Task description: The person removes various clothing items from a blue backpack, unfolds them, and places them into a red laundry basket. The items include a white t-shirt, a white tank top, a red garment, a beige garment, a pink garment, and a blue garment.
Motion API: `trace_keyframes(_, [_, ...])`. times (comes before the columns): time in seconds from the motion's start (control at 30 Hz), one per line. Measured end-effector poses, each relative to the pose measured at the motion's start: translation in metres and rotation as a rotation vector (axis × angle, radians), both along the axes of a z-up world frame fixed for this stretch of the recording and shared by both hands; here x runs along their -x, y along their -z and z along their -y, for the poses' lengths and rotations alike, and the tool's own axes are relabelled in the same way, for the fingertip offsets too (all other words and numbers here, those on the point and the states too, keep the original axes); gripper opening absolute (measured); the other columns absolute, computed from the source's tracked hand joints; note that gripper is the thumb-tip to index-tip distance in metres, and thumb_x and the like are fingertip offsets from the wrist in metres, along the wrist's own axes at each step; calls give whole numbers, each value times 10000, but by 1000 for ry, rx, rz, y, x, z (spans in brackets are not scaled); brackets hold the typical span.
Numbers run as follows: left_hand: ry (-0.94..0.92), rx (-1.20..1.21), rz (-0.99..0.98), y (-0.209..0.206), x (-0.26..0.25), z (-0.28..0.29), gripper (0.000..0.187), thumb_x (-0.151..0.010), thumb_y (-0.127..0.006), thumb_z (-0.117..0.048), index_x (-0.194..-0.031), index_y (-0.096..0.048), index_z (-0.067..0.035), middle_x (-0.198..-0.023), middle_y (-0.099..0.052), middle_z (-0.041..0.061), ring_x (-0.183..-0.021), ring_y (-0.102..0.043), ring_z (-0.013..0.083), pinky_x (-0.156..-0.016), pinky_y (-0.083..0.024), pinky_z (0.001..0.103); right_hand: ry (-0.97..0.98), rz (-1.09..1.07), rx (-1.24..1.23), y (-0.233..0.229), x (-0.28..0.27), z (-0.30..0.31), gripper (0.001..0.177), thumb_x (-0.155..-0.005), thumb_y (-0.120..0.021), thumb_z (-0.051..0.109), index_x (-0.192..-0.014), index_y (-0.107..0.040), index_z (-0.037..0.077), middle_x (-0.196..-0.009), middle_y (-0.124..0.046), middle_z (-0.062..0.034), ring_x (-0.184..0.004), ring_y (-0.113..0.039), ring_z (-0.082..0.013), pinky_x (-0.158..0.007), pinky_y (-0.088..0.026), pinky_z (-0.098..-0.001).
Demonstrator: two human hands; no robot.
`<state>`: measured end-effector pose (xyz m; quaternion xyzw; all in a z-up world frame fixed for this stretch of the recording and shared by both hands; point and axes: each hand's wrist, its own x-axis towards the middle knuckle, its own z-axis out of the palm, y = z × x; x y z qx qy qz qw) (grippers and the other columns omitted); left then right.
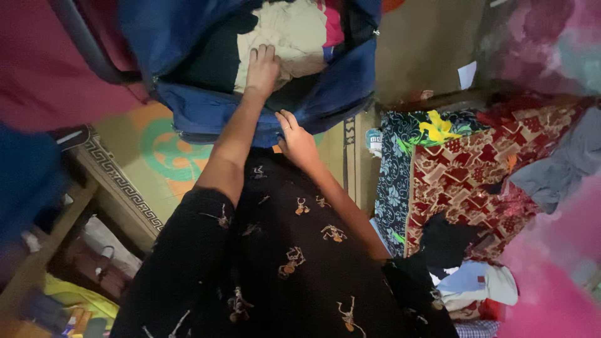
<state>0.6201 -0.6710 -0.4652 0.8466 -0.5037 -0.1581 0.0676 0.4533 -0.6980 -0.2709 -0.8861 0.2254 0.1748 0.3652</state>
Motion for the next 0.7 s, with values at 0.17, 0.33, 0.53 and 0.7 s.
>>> trace_keyframes(0.17, [-43, 110, 153, -5, 0, -6, 174, -875, -619, -177, -1005, -701, -96, -1098, -591, 84, -1079, -534, 262, -943, -419, 425, -10, -44, 11, 2, -3, 1, 712, -780, -660, 73, -1464, -466, 111, -1519, -489, -115, -992, -698, -381, -854, -570, -476])
trace_keyframes(0.33, [-82, 26, 136, -1, -5, 3, 146, -871, -624, -159, -974, -717, -113, -1027, -659, 64, -1037, -575, 251, -915, -408, 467, -15, -13, 3, 3, -2, 2, 711, -776, -656, 68, -1460, -467, 114, -1523, -478, -119, -988, -705, -378, -835, -574, -471])
trace_keyframes(0.53, [-240, 151, -160, -43, -23, 16, 183, -705, -785, -159, -875, -738, -111, -937, -718, 83, -979, -615, 290, -820, -412, 461, -13, -70, -34, 5, 1, 3, 721, -780, -661, 66, -1468, -452, 113, -1537, -469, -113, -986, -704, -368, -872, -566, -468])
trace_keyframes(0.7, [-508, 543, -721, -129, -42, -9, 173, -839, -827, -148, -966, -754, -56, -923, -735, 137, -874, -719, 303, -779, -543, 372, 13, 43, -99, 5, -7, 13, 669, -830, -736, 164, -1441, -471, 100, -1506, -474, -131, -1039, -686, -371, -859, -562, -437])
